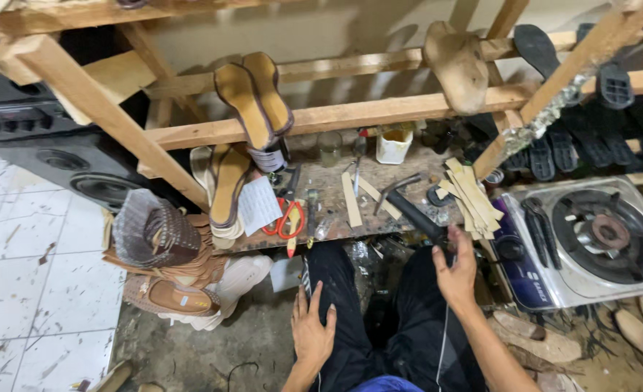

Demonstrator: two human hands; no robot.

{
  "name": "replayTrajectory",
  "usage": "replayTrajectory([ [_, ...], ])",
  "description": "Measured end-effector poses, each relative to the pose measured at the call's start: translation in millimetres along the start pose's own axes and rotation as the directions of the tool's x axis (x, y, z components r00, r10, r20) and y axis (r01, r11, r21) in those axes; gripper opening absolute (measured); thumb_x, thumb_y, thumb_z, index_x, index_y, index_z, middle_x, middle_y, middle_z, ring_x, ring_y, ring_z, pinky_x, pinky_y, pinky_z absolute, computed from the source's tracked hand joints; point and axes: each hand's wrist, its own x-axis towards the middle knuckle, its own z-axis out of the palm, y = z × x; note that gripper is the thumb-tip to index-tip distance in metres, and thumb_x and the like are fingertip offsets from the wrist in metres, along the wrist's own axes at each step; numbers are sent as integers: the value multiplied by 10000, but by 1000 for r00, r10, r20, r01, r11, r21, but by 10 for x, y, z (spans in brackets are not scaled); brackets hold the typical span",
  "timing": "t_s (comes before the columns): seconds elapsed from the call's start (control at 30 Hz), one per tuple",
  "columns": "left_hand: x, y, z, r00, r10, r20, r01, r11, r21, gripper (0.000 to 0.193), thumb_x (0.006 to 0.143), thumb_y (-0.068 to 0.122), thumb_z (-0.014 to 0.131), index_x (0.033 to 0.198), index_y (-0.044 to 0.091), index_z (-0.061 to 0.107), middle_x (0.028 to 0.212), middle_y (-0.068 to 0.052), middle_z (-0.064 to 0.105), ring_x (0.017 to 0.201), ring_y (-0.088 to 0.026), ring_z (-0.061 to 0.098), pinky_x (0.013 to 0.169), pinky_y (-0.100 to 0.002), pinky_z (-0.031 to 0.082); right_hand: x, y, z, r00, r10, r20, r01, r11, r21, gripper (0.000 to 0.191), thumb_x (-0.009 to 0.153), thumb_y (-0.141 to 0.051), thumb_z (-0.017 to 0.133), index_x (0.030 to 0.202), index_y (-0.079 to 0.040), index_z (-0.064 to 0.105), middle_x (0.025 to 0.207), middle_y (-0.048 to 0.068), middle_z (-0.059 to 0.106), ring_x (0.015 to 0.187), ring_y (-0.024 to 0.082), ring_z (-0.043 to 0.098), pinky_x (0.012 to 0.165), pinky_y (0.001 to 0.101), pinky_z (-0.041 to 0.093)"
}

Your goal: The person assembles sandals by pressing the insole onto the wooden sole and then placing the finished unit on a wooden rack. The person repeats this process for multiple pairs, handling each component by hand.

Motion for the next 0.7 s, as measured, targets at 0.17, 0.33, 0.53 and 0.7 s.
replayTrajectory([
  [0.17, 29, -23, 17, 998, -48, 50, 50, 998, -30, 624, 902, 359, 639, 1496, 270, 470, 1580, -198, 351, 1431, -421, 349, 1137, -526, 319, 705, -504, -43, 976, -183, -116, 195, 976, 101, 604, 961, 9, 662, 1522, 17, 436, 1454, 176, 596, 1348, 281, 589, 1165, 389, 451],
  [0.33, 71, 31, 14, 999, -40, 31, 42, 997, -71, 619, 893, 361, 654, 1483, 277, 490, 1578, -187, 364, 1415, -406, 368, 1136, -512, 341, 1973, -828, -230, 864, -438, -248, 467, 881, 71, 820, 994, 88, 718, 1636, 48, 210, 1578, 271, 455, 1508, 374, 495, 1277, 463, 384],
  [0.53, 85, -7, 9, 995, -80, 56, 84, 994, -67, 612, 895, 372, 651, 1479, 285, 490, 1585, -180, 356, 1426, -393, 359, 1125, -518, 343, 3143, -954, -23, 902, -407, -145, 392, 912, -119, 666, 963, -147, 850, 1463, 87, 476, 1340, 299, 636, 1241, 411, 626, 1066, 440, 477],
  [0.7, 124, 56, -101, 997, -81, 8, 81, 988, -133, 588, 910, 300, 665, 1467, 209, 499, 1563, -207, 366, 1412, -415, 364, 1135, -513, 329, 3095, -979, 34, 931, -354, -87, 343, 931, -121, 370, 928, -127, 820, 1192, 76, 660, 1053, 269, 712, 1012, 410, 713, 934, 477, 533],
])
